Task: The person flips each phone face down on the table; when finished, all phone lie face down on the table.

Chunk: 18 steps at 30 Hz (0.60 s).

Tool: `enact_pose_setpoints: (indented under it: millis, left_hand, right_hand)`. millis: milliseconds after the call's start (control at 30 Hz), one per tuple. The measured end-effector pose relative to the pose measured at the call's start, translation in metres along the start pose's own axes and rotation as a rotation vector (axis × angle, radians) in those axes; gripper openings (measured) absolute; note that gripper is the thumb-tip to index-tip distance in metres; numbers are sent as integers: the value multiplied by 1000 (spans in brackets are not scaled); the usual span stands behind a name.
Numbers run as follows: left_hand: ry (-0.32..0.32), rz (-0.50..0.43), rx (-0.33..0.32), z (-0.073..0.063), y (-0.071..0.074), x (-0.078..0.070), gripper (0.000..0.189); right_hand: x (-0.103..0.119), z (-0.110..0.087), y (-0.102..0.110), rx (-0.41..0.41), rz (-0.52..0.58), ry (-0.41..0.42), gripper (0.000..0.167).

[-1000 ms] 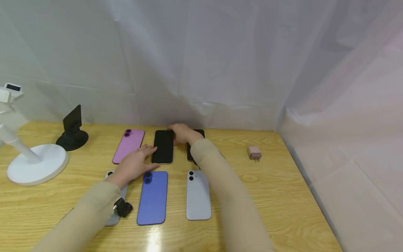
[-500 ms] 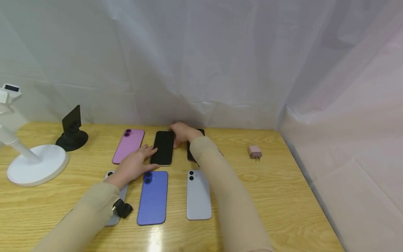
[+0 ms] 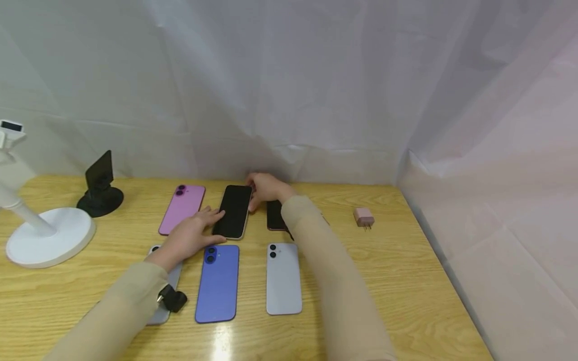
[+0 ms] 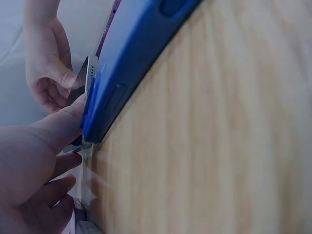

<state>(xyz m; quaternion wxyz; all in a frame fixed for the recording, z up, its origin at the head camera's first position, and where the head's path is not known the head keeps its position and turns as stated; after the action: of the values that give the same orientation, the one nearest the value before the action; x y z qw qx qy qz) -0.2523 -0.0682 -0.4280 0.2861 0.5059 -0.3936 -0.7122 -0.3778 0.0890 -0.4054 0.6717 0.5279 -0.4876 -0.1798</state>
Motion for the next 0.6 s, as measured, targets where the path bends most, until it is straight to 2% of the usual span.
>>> enact_pose_setpoints:
  millis: [133, 367, 600]
  left_hand:
    - [-6, -24, -13, 0, 3, -1, 73]
    - [-43, -45, -16, 2, 6, -2, 73]
    - [-73, -62, -12, 3, 6, -3, 71]
  right_hand:
    - [1, -3, 4, -14, 89, 16, 73]
    - [9, -7, 16, -41, 124, 60, 67]
    - [16, -5, 26, -104, 134, 116, 58]
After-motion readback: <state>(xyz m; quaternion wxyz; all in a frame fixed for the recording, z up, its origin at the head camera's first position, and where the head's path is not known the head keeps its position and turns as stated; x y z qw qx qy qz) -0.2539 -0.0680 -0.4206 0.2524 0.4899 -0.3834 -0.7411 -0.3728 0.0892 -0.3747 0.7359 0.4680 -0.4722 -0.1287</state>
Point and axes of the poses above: each hand's wrist, its own z-axis towards the middle knuckle, its own y-axis out of the back of the hand, x = y × z, the point moved 6 cm from there along z, towards the middle knuckle, and after that the axes turned 12 degrees about -x, right-handed, at the moved point
